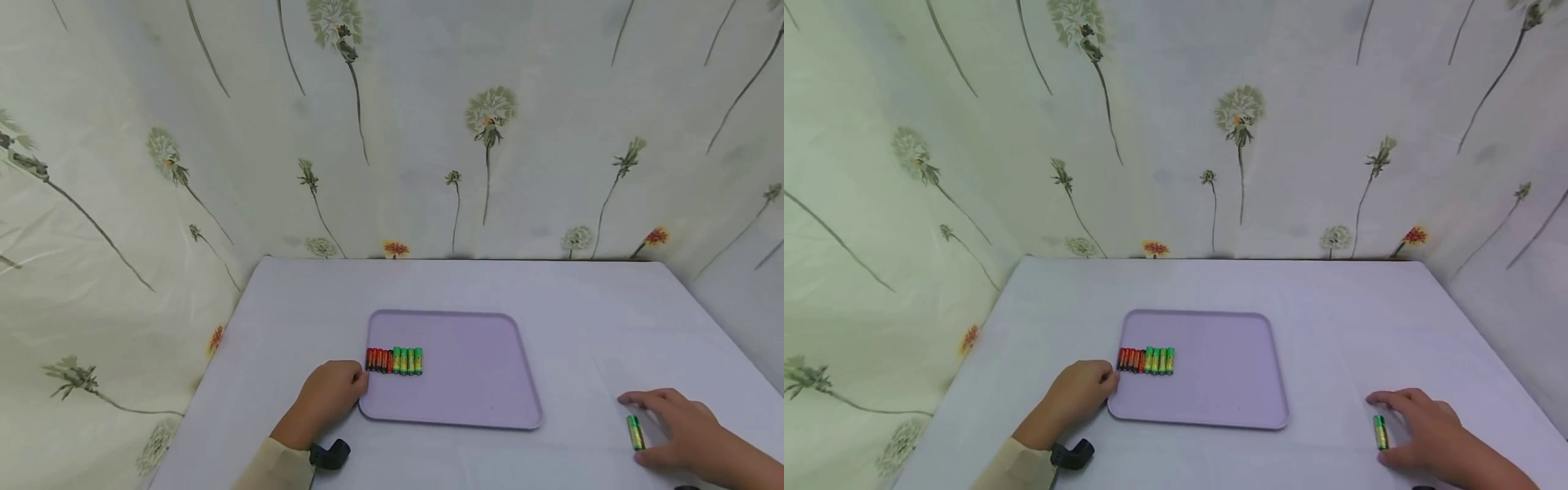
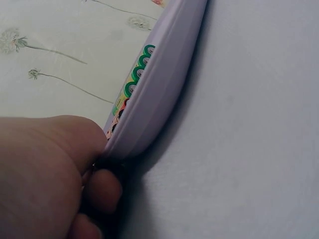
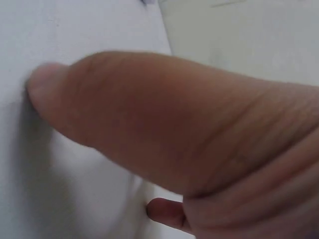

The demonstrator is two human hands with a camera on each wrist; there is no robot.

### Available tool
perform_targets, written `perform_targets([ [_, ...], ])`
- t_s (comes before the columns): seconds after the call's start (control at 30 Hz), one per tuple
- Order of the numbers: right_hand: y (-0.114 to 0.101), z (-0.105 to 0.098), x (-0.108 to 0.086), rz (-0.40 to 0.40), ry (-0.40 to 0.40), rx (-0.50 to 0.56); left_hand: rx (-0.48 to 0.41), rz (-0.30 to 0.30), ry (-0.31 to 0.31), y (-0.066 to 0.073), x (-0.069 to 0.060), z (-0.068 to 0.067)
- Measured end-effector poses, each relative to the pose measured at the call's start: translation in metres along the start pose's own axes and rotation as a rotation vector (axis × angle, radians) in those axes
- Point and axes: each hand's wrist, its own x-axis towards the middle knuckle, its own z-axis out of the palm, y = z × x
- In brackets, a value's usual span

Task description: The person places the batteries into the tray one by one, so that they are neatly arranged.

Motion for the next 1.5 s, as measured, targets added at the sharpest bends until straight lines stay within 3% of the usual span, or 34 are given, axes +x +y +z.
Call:
perform_targets([
  [0.27,0.007,0.006,-0.006,-0.147,0.076,0.093,-0.012,-0.010,-0.003,0.000,0.000,-0.001],
  [0.37,0.006,0.006,-0.006,-0.130,0.048,0.131,-0.001,-0.013,-0.003,0.000,-0.001,-0.002],
  [0.5,-0.001,0.006,-0.004,-0.048,-0.006,0.172,0.006,-0.014,-0.010,-0.001,0.000,-0.002],
  [0.63,-0.009,0.007,-0.003,-0.027,0.015,0.175,0.004,-0.009,-0.011,-0.002,0.000,-0.001],
  [0.97,-0.038,-0.006,0.011,-0.074,0.117,0.205,-0.005,-0.004,-0.004,-0.003,0.002,0.000],
  [1.5,-0.084,-0.023,0.037,-0.153,0.136,0.237,0.003,0.011,0.008,-0.001,0.001,0.000],
])
